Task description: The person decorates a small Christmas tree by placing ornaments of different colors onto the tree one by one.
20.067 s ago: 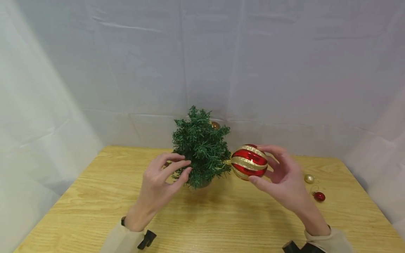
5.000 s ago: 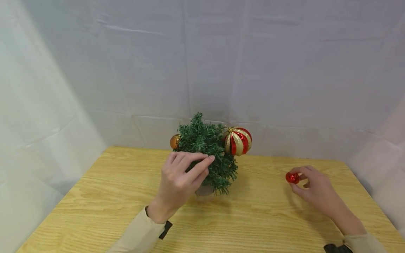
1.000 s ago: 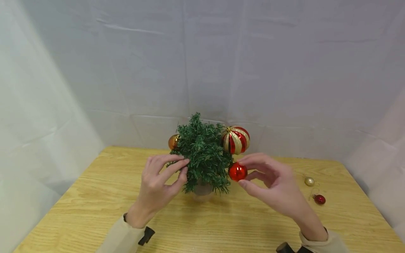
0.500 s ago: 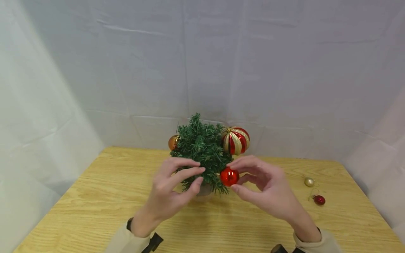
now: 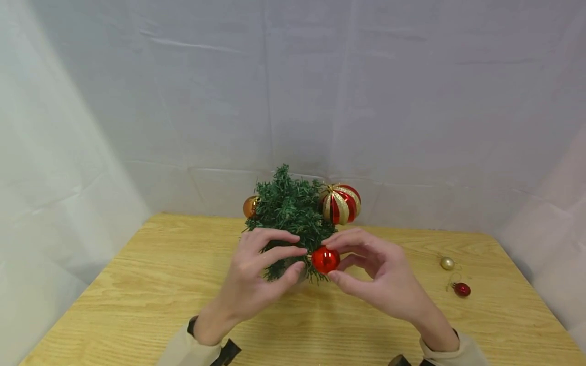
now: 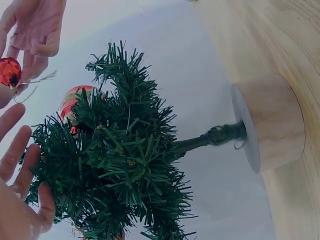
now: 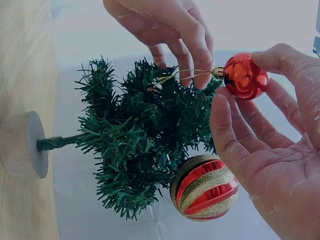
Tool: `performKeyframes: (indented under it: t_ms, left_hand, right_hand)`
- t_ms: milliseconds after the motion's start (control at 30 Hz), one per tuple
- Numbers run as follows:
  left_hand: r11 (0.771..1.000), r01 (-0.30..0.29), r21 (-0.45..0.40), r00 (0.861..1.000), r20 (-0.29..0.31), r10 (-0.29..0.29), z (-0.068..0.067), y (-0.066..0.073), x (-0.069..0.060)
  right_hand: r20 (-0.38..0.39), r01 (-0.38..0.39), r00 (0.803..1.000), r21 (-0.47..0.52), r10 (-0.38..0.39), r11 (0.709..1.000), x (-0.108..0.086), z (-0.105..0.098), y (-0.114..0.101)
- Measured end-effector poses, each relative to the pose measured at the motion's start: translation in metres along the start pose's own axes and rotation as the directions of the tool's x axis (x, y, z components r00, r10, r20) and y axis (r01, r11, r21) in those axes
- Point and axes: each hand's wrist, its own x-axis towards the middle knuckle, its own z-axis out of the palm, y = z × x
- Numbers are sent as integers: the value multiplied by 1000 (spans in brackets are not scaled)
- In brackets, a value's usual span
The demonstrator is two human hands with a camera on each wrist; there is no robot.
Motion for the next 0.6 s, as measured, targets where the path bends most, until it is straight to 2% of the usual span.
performKeyframes:
  t_ms: [200, 600]
  left_hand:
    - [999, 34, -10, 999, 17, -33, 0, 1, 0]
    - [998, 59, -18, 997, 41, -58, 2, 2, -2]
  right_hand:
    - [2, -6, 1000, -2, 6, 1000, 1, 2, 1]
    - [12, -26, 1000, 7, 26, 1000, 1, 2, 0]
